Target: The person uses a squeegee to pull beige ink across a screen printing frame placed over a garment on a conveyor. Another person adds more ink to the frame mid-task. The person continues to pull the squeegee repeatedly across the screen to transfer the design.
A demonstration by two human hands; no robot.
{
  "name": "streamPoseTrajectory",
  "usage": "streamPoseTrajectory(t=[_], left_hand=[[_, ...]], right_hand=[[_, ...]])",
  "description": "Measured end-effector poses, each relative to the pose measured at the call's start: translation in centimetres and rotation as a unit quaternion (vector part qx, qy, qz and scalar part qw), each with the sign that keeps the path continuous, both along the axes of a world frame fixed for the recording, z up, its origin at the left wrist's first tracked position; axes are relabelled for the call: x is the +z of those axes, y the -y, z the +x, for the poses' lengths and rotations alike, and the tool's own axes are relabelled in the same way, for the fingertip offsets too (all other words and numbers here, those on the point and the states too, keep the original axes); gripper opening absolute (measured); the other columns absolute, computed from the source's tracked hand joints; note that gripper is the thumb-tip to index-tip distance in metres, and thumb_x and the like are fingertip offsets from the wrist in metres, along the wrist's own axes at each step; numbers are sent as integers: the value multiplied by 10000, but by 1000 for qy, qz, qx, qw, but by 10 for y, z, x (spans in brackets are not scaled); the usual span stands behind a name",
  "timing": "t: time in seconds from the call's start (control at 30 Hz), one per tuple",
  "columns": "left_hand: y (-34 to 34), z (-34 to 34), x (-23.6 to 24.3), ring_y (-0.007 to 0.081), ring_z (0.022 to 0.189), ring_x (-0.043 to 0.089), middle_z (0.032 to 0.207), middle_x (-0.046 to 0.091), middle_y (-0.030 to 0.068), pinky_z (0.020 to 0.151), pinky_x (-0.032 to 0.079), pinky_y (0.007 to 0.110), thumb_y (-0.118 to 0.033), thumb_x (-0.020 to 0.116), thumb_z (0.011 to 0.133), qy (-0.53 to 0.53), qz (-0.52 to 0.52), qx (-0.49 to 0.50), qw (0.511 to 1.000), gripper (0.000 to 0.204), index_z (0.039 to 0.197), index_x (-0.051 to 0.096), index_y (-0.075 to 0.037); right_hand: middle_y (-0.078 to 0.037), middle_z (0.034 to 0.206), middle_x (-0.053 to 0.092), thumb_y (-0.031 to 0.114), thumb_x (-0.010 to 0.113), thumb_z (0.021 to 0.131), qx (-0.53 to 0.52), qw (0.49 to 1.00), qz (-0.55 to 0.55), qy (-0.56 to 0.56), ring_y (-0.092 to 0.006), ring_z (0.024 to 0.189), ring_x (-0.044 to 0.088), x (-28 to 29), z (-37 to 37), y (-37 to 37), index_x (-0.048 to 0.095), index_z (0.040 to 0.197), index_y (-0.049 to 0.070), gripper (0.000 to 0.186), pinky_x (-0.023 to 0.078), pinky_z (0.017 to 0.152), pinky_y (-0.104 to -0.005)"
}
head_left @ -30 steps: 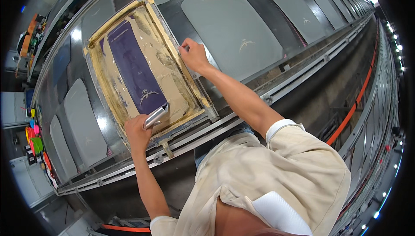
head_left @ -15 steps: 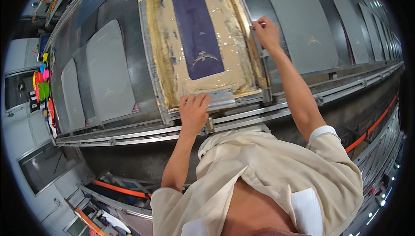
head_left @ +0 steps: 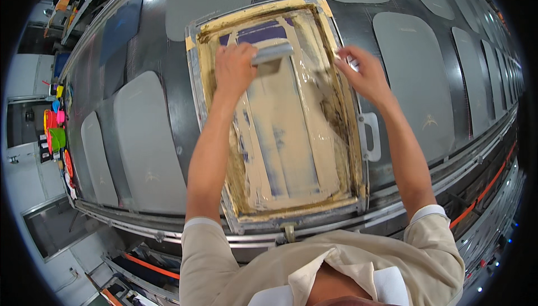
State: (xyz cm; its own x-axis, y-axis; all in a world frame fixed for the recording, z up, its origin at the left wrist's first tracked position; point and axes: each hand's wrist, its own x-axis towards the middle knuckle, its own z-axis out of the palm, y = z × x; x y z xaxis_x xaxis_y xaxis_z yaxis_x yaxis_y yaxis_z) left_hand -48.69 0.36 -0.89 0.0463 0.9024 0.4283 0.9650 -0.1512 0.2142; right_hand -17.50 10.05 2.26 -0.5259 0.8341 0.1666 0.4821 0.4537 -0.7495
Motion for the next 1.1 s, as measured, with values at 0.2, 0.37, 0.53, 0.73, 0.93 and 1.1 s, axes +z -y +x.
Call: streamPoseTrajectory(t=[0.2, 0.37, 0.53, 0.73, 0.93, 1.1], left_hand=[[-69, -35, 38, 330, 785, 677, 816, 715, 110, 733, 518, 414, -179, 779, 730, 59, -155, 4, 986, 232, 946, 754, -100], [-118, -64, 30, 337, 797, 676, 833, 718, 134, 742, 514, 428, -273, 814, 732, 96, -278, 49, 955, 304, 962, 746, -86], [-112, -69, 18, 348, 806, 675, 864, 727, 144, 743, 517, 421, -281, 828, 715, 113, -287, 43, 950, 369, 1013, 743, -80], [-34, -21, 24, 370, 820, 670, 837, 706, 161, 749, 517, 451, -262, 825, 705, 103, -253, 19, 962, 305, 934, 731, -84], [130, 71, 31, 366, 830, 666, 821, 688, 125, 764, 506, 464, -181, 807, 684, 111, -216, -9, 970, 211, 859, 718, -105], [252, 145, 38, 280, 809, 641, 815, 675, 48, 766, 403, 419, -118, 772, 694, 153, -189, 2, 970, 137, 810, 702, -136]], right_hand=[[-141, 1017, 719, 373, 773, 829, 193, 974, 97, 69, -302, 965, 679, 21, -120, -88, 679, 1130, 40, 458, 511, 855, -411], [-174, 874, 724, 321, 796, 777, 220, 927, 58, 299, -319, 848, 707, 21, -185, -126, 703, 1009, 34, 380, 536, 761, -438], [-188, 821, 719, 285, 784, 780, 209, 940, 9, 271, -368, 787, 685, 1, -191, -120, 717, 917, 16, 310, 537, 735, -451], [-200, 811, 701, 265, 793, 762, 224, 940, 86, 241, -416, 799, 668, -18, -145, -53, 696, 886, 11, 298, 532, 730, -469], [-207, 748, 665, 187, 788, 717, 250, 934, 80, 242, -411, 769, 659, 4, -50, 108, 673, 822, 41, 213, 507, 771, -497], [-118, 793, 671, 85, 782, 672, 252, 941, 82, 211, -310, 917, 645, 16, 24, 230, 683, 877, 92, 228, 450, 925, -426]])
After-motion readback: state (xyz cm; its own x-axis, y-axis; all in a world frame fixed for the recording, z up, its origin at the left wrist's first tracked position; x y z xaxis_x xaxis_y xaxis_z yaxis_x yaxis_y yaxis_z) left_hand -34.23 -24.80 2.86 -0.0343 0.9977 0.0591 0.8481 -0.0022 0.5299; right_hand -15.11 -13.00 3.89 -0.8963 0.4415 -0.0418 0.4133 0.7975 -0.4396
